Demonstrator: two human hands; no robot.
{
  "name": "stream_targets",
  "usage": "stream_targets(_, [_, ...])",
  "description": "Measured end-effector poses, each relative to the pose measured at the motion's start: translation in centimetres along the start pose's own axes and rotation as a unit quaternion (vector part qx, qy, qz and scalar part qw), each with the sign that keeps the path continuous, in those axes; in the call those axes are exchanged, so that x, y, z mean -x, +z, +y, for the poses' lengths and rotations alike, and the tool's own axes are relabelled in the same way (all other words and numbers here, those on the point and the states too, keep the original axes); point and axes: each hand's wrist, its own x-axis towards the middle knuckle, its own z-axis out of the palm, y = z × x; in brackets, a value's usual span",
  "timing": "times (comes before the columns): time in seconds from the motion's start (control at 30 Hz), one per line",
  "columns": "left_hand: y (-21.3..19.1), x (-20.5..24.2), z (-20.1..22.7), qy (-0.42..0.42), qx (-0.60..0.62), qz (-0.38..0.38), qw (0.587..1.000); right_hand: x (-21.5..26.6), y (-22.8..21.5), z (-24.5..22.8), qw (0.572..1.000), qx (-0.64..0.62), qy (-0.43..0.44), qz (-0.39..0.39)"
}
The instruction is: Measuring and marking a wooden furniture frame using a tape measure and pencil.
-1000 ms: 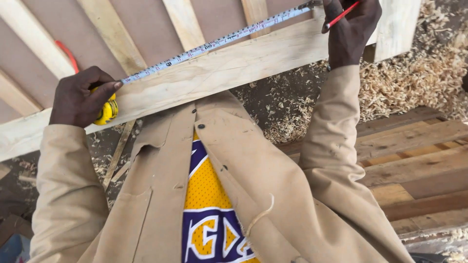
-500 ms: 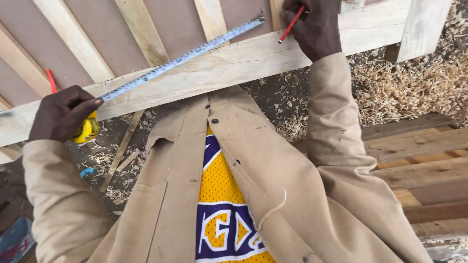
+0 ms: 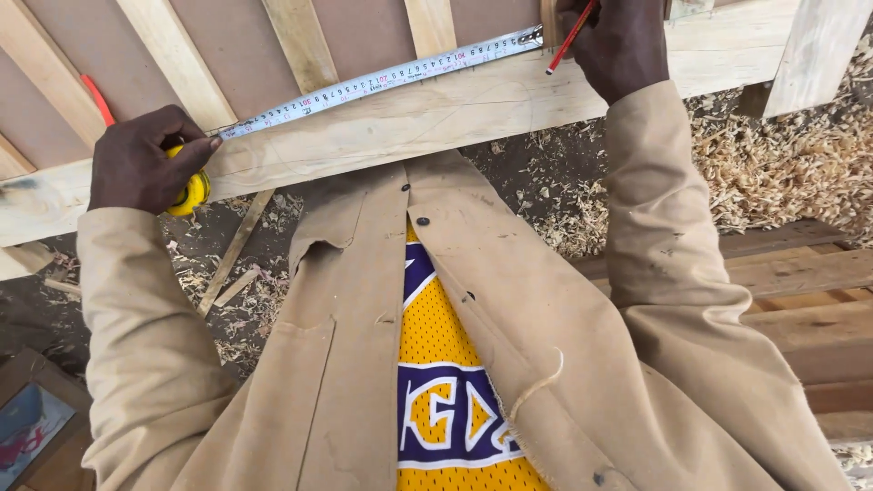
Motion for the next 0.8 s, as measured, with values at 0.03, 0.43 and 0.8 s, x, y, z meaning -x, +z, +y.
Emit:
stream_targets(0.03, [0.1, 0.1, -0.2, 0.010, -0.022, 0.008, 1.000, 0.2, 0.0, -0.1, 1.000, -0.009, 0.003, -0.013])
stream_targets(0.43, [2.2, 0.2, -1.7, 0.064, -0.023, 0.086, 0.994, 0.6, 0.7, 0.7, 0.998, -0.044, 0.046, -0.021])
stream_targets(0.8, [2.4, -0.2, -2.0, 0.120, -0.085, 0.119, 0.982, 0.6, 0.8, 1.1, 0.999, -0.043, 0.017, -0.027])
